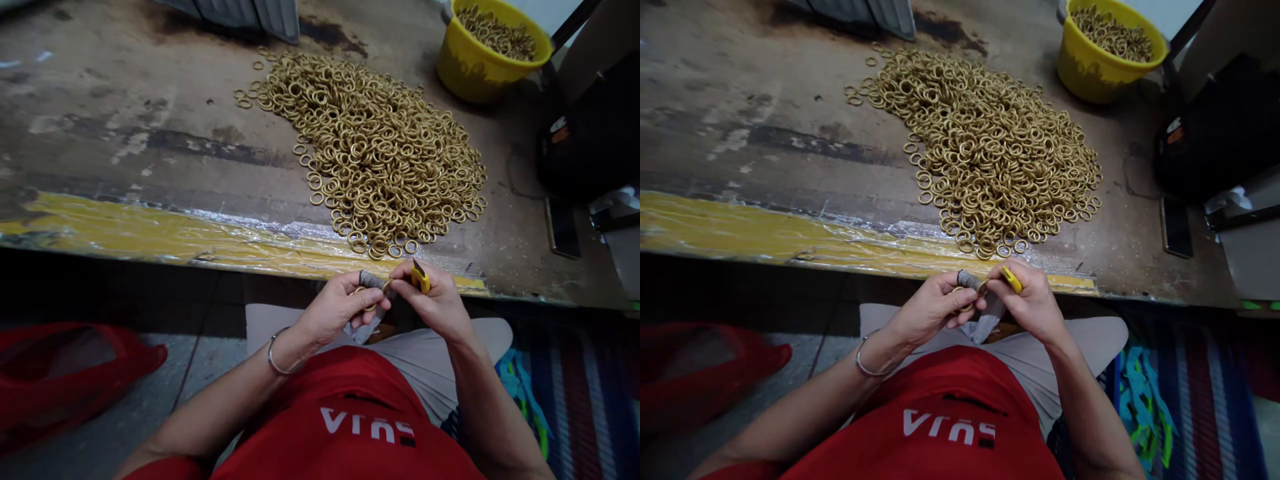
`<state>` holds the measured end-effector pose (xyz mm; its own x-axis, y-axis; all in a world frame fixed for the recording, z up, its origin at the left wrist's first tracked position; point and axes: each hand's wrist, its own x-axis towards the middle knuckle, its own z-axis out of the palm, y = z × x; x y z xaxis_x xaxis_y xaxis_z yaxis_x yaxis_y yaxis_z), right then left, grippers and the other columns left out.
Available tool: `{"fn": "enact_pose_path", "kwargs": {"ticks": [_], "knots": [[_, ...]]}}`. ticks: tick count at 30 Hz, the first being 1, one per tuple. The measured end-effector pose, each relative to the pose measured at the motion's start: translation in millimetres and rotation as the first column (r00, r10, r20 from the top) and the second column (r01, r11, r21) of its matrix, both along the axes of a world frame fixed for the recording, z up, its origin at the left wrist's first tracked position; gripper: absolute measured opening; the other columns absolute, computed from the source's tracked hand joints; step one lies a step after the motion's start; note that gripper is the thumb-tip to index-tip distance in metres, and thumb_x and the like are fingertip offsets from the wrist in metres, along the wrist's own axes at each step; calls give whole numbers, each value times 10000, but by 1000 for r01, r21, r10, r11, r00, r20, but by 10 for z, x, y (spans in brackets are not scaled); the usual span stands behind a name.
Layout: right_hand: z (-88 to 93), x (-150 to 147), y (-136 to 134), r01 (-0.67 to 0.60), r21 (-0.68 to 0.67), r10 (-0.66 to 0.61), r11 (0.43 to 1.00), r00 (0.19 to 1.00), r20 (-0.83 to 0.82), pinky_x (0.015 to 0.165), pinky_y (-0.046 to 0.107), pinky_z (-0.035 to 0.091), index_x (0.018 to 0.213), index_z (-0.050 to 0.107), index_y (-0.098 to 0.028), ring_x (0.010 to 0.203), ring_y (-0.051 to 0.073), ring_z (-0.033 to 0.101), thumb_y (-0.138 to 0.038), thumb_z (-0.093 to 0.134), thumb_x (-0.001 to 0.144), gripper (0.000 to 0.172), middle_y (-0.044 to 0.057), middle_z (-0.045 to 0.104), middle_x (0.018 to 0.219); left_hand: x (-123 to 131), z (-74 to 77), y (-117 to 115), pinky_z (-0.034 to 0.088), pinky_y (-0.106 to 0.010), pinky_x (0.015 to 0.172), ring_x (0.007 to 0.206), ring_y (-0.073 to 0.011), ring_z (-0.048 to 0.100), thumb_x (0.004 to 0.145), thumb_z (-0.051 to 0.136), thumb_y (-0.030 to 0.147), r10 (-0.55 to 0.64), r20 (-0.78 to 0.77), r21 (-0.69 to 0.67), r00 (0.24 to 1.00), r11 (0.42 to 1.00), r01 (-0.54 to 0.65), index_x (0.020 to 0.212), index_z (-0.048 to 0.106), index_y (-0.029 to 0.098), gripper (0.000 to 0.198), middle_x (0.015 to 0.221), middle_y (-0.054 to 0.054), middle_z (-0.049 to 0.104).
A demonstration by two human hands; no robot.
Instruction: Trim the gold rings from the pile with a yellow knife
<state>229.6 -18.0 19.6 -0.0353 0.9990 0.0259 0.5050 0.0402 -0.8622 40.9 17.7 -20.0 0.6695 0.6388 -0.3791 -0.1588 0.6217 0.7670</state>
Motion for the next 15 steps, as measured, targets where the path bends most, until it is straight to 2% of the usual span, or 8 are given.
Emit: {"fn": "enact_pose_path", "kwargs": {"ticks": [4,7,11,15], "knots": [[-20,-38,-58,-18,87,12,996,997,73,736,291,499,883,652,-214,784,166,638,-271,605,942,94,17,670,833,-41,3,-11,317,-164,389,450,-46,473,782,787,484,-32,36,-7,999,999,32,850,672,119,388,704,-31,675],[-20,-79,-157,-49,179,2,983,966,258,770,297,504,1023,650,-197,865,187,655,-180,538,960,130,55,686,925,-26,55,-23,327,-156,392,454,-56,472,779,796,475,-3,61,-32,998,999,5,834,647,137,374,600,10,611],[-27,-116,-254,-88,174,-23,981,835,549,742,296,494,1094,639,-170,859,207,661,-58,475,907,274,80,686,957,-19,101,-32,348,-147,387,450,-60,474,776,799,454,48,44,7,998,999,-48,825,592,163,361,566,37,581],[-49,-149,-264,-99,171,-43,980,736,676,692,281,464,1068,648,-165,792,197,653,-17,476,869,302,70,689,920,-35,77,-19,381,-153,397,446,-61,475,823,740,397,33,-35,91,999,995,-29,833,576,170,281,572,46,567]]}}
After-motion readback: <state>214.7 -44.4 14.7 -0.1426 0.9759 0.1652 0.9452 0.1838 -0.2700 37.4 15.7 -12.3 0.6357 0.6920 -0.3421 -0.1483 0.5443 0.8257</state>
